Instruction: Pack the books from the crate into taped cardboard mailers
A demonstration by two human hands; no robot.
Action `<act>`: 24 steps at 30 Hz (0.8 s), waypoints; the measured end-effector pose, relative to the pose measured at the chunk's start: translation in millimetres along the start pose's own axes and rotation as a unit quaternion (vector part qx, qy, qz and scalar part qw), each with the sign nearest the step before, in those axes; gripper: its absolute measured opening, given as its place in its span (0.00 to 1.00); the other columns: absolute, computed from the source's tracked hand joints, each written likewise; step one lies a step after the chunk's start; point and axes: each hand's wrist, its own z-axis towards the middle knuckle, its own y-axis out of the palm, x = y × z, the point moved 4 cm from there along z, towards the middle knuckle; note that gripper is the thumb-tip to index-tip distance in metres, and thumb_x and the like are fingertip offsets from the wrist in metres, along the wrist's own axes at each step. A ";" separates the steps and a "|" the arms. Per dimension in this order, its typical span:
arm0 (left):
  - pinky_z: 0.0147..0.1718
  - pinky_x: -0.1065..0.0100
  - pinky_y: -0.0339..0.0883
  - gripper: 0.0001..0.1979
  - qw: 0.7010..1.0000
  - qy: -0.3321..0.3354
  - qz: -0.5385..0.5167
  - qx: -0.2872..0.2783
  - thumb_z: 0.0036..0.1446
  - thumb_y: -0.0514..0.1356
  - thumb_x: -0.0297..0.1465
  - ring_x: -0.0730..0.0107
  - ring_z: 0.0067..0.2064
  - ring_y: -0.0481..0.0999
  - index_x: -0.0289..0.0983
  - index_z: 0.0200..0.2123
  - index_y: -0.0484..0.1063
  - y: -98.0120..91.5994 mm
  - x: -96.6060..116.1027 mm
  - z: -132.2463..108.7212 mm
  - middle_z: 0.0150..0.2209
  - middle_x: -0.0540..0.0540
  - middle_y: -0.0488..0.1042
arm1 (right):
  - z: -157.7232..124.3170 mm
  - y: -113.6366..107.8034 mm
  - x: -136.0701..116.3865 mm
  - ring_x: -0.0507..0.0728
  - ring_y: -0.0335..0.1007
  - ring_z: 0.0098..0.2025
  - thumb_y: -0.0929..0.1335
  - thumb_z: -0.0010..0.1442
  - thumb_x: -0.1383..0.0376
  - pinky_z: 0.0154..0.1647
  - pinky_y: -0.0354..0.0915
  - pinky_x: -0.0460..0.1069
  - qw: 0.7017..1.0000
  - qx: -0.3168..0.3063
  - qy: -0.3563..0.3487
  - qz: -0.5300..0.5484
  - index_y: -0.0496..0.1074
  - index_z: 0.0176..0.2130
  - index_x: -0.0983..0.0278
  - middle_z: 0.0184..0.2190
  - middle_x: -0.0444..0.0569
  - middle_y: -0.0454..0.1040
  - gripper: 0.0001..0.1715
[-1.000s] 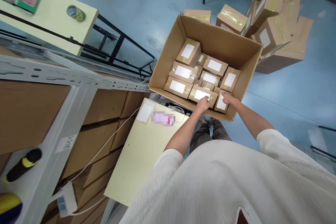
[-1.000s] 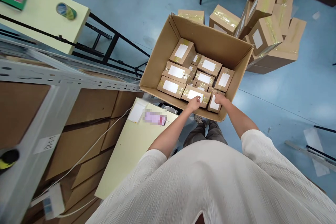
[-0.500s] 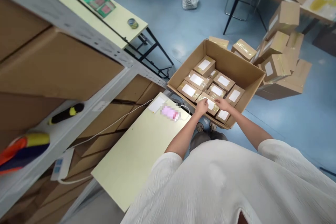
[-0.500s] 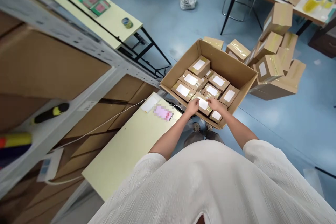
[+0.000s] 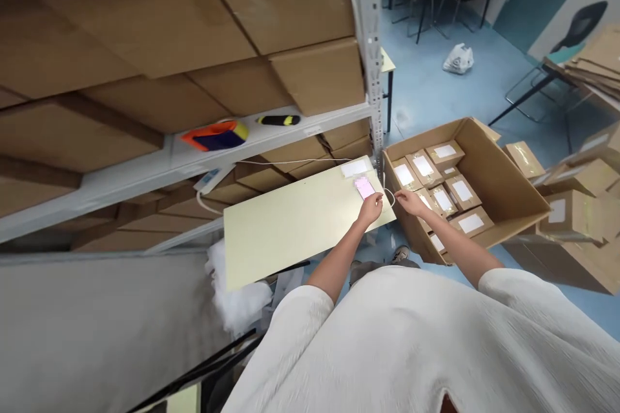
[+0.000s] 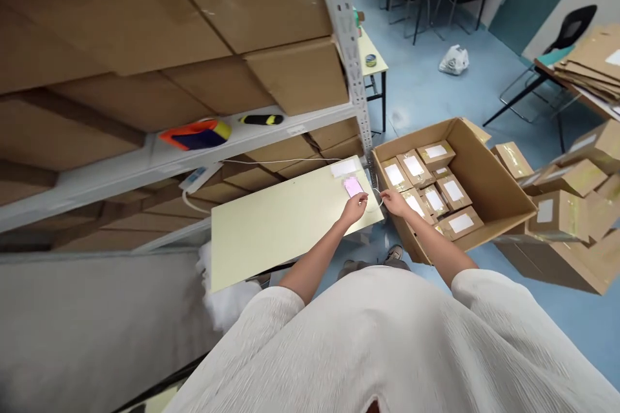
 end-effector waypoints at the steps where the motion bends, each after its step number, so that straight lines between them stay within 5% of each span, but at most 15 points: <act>1: 0.64 0.56 0.75 0.20 1.000 -0.009 -0.001 0.012 0.68 0.58 0.21 0.58 0.59 0.83 0.37 0.57 0.82 -11.8 -9.8 -9.3 0.58 0.39 0.84 | 3.2 12.2 -11.2 0.60 0.84 0.49 0.67 0.66 0.70 0.59 0.77 0.57 1.000 -0.016 -0.006 -0.003 0.83 0.50 0.61 0.47 0.52 0.87 0.18; 11: 0.62 0.57 0.77 0.19 0.991 -0.065 -0.023 0.112 0.68 0.58 0.22 0.59 0.56 0.85 0.37 0.57 0.81 -128.6 -119.2 -123.1 0.56 0.39 0.85 | 15.3 166.3 -122.0 0.61 0.83 0.52 0.67 0.68 0.70 0.60 0.75 0.56 0.989 -0.106 -0.092 -0.051 0.83 0.49 0.61 0.50 0.54 0.86 0.17; 24: 0.62 0.57 0.77 0.20 0.933 -0.182 -0.077 0.299 0.66 0.58 0.22 0.61 0.55 0.85 0.38 0.56 0.81 -205.5 -205.7 -251.8 0.54 0.41 0.85 | 25.6 317.1 -226.3 0.60 0.83 0.52 0.67 0.67 0.69 0.60 0.75 0.56 0.929 -0.292 -0.192 -0.121 0.83 0.48 0.60 0.50 0.52 0.86 0.16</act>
